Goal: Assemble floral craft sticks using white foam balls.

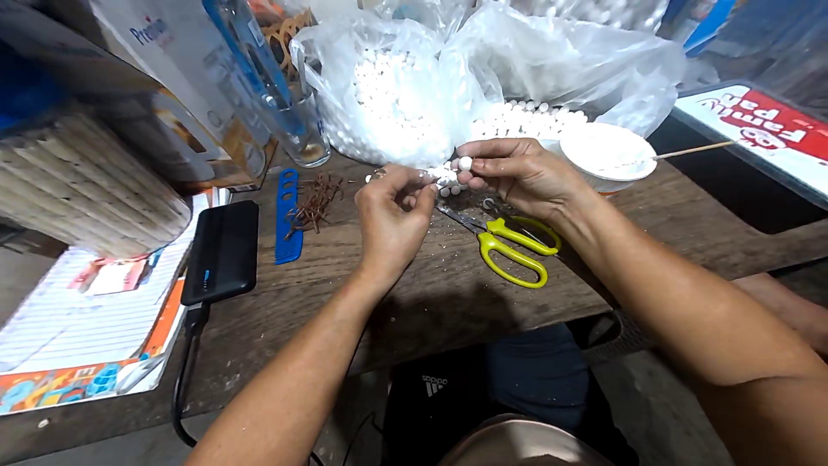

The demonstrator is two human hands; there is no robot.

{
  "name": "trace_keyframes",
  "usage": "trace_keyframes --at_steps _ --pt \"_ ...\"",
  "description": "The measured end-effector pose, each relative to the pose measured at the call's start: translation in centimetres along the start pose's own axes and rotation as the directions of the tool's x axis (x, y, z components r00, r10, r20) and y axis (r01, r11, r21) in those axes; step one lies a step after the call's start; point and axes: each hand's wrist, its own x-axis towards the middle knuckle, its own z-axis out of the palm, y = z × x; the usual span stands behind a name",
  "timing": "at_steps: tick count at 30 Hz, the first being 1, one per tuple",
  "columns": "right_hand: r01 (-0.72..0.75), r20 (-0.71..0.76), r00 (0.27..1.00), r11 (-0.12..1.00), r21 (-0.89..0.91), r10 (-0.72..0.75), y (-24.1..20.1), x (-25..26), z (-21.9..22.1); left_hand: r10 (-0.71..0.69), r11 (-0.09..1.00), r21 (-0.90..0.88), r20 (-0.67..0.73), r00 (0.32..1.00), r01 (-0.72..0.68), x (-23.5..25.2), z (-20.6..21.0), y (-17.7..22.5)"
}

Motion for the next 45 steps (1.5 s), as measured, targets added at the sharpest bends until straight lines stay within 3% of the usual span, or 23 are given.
trace_keyframes --at_steps 19,25,45 --pt "0.066 -0.015 0.998 0.995 -0.07 -0.067 0.3 -0.1 0.0 0.007 1.0 -0.001 -0.008 1.0 -0.007 0.0 0.1 0.1" --pt "0.225 0.035 0.974 0.952 -0.207 -0.222 0.9 -0.1 0.2 0.025 0.999 0.029 0.007 1.0 -0.025 -0.2 0.2 0.1" --pt "0.256 0.027 0.966 0.925 -0.282 -0.259 1.2 -0.3 0.5 0.049 0.993 0.105 0.046 0.998 -0.054 -0.4 0.0 0.6"
